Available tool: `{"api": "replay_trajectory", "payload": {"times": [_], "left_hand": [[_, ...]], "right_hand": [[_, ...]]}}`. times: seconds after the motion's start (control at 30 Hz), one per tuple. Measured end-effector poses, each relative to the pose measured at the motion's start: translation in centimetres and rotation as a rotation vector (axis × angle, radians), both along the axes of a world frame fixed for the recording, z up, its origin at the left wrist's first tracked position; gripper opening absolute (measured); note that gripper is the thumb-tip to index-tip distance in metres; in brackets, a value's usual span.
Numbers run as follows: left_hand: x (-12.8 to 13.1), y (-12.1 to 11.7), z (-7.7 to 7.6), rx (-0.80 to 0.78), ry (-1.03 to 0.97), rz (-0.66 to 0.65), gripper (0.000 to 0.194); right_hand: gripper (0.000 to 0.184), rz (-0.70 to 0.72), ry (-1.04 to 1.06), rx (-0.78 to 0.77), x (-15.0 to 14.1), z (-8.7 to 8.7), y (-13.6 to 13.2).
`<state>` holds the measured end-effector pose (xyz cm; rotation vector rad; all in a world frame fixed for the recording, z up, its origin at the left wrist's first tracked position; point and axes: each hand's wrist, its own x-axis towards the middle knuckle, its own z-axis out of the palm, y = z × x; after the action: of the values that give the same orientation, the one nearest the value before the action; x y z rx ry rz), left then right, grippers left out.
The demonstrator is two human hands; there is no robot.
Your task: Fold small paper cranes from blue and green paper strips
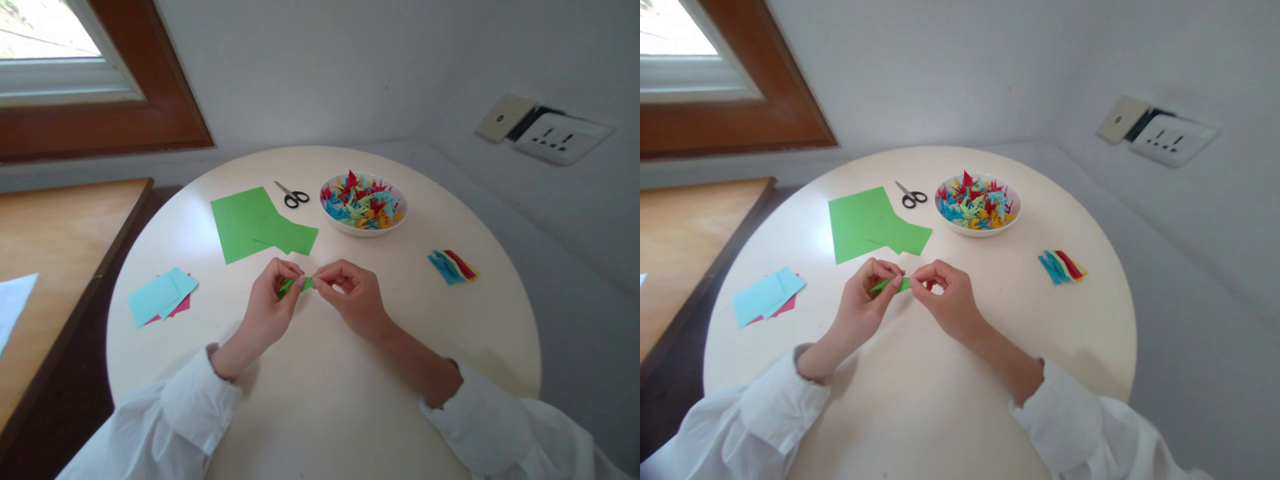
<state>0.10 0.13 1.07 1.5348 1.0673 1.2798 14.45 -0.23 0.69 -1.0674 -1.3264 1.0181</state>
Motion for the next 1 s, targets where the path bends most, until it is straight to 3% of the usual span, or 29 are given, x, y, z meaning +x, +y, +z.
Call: {"api": "replay_trajectory", "payload": {"times": [1.0], "left_hand": [[0.02, 0.12, -0.18, -0.008, -0.053, 0.03, 0.021]], "right_hand": [[0.022, 0.025, 0.073, -0.028, 0.28, -0.06, 0.24]]}}
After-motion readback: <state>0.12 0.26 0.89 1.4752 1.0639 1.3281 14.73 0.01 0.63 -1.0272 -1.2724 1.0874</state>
